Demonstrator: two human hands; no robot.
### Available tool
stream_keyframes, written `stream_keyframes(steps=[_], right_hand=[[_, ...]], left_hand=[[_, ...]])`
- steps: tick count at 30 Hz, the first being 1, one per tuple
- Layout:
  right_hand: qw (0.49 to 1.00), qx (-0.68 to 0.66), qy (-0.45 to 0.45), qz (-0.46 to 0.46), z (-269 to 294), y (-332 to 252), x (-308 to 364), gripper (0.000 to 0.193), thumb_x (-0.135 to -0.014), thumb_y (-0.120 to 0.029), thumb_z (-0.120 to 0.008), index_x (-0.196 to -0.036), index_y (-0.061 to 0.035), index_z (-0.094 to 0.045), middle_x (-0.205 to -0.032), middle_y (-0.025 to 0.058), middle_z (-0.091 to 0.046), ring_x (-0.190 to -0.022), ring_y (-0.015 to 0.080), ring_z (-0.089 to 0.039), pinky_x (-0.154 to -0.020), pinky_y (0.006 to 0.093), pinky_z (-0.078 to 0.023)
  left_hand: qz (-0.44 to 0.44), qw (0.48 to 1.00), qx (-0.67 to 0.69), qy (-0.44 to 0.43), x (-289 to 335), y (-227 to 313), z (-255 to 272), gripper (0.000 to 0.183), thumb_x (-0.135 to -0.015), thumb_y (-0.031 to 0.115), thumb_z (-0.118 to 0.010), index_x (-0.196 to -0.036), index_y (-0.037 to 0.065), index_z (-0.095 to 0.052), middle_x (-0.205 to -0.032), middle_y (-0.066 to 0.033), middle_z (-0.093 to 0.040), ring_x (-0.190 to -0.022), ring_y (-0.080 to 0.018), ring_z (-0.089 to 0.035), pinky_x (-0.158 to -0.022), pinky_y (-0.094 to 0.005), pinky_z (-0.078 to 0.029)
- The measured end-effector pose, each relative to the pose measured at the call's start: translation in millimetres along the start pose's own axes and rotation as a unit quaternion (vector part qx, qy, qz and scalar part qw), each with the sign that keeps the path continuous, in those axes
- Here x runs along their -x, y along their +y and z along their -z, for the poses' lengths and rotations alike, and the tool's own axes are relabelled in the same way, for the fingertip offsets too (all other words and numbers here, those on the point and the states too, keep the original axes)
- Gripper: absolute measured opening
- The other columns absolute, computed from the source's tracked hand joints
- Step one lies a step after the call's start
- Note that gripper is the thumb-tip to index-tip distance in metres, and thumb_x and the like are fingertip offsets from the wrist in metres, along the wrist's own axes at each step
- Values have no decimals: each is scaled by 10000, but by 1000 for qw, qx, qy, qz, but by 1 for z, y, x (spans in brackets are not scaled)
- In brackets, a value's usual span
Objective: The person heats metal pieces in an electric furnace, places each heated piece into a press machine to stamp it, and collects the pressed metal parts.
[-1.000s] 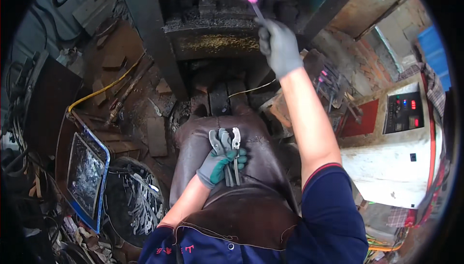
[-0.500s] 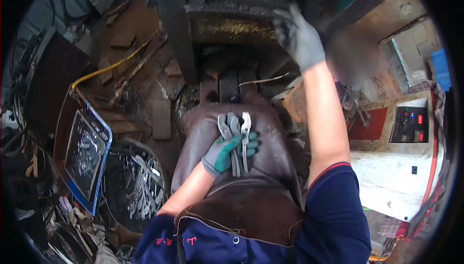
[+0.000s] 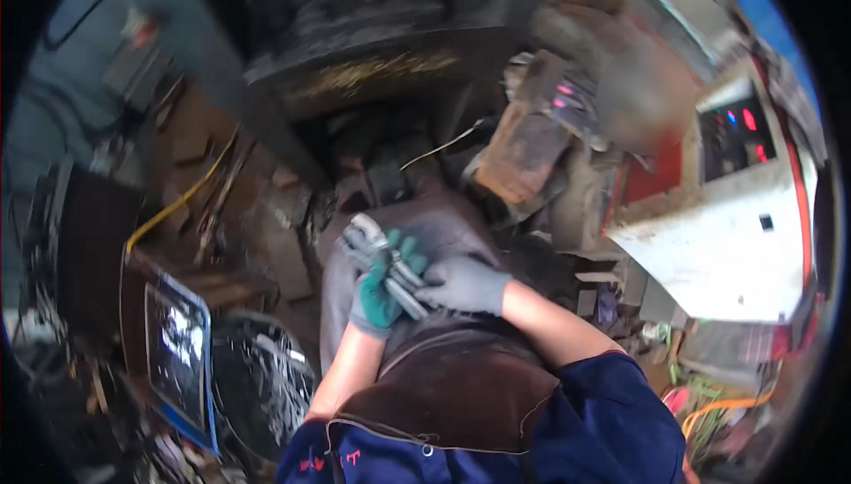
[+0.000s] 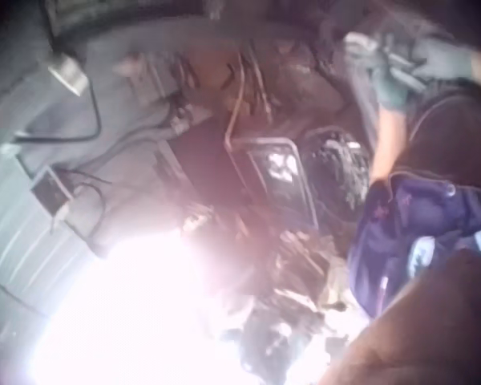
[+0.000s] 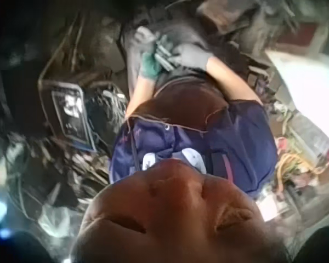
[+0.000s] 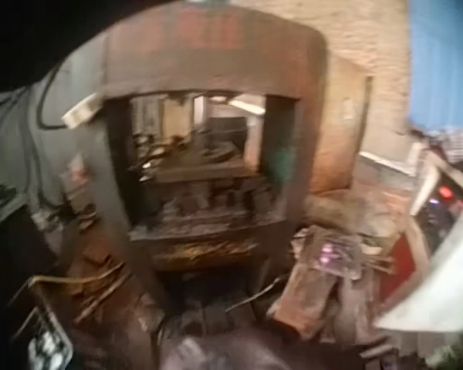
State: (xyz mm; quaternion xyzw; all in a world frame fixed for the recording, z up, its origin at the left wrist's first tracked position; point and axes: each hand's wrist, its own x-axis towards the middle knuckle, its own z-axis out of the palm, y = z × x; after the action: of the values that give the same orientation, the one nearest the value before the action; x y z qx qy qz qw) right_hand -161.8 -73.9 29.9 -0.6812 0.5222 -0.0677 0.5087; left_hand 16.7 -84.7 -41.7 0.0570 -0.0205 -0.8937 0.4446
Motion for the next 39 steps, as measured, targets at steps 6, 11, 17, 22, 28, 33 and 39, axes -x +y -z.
stream_keyframes(steps=[6,11,17,22,28,33,39], right_hand=[[912,-297,278,-44,9,18,41,292,-912,-296,-537,-946,-35,-664,-650,62,-615,-547,129,-577,-485,277,-441],[685,-565,453,-83,60,78,60,258,-947,-318,-500,-1068,-113,-600,-573,-59,-419,-415,39,-343,-363,186,-230],[594,-681,429,14,115,143,48,240,-947,-309,-510,-1044,-109,-599,-585,-51,-444,-431,59,-384,-370,186,-283],[493,-744,447,55,159,189,17,345,-926,-390,-542,-1010,-59,-589,-586,-61,-469,-490,43,-451,-422,148,-353],[500,-807,311,49,156,97,-20,498,-874,-509,-567,-996,-28,-613,-599,-43,-543,-494,56,-496,-423,176,-371],[827,-458,287,155,191,-64,-116,525,-919,-521,-470,-975,-14,-593,-682,40,-582,-518,124,-501,-504,256,-384],[695,-644,259,187,215,-95,-164,87,-886,-131,-563,-870,-49,-584,-684,14,-558,-538,107,-499,-459,213,-383]], left_hand=[[-31,993,-56,102,-1,-5,1,300,-942,114,-505,-1241,148,-496,-1259,-78,-543,-1130,-277,-554,-892,-444,-507],[-6,986,-112,121,-1,-6,-2,306,-939,89,-498,-1240,141,-490,-1217,-95,-571,-1074,-279,-590,-855,-429,-533],[4,986,-111,123,-3,-7,-4,290,-935,67,-491,-1218,132,-494,-1181,-100,-587,-1061,-285,-596,-851,-434,-535],[13,984,-113,137,-6,-8,-4,291,-935,67,-492,-1217,137,-495,-1178,-98,-587,-1048,-285,-600,-840,-429,-537],[12,973,-161,166,0,-7,-16,300,-929,75,-505,-1222,133,-483,-1028,-72,-614,-840,-209,-626,-681,-330,-543],[44,973,-170,147,4,-5,-17,294,-940,104,-510,-1232,123,-501,-941,-51,-627,-724,-155,-597,-633,-272,-501],[32,977,-160,135,3,0,-18,281,-941,103,-498,-1222,123,-502,-955,-69,-615,-736,-169,-599,-630,-284,-508]])
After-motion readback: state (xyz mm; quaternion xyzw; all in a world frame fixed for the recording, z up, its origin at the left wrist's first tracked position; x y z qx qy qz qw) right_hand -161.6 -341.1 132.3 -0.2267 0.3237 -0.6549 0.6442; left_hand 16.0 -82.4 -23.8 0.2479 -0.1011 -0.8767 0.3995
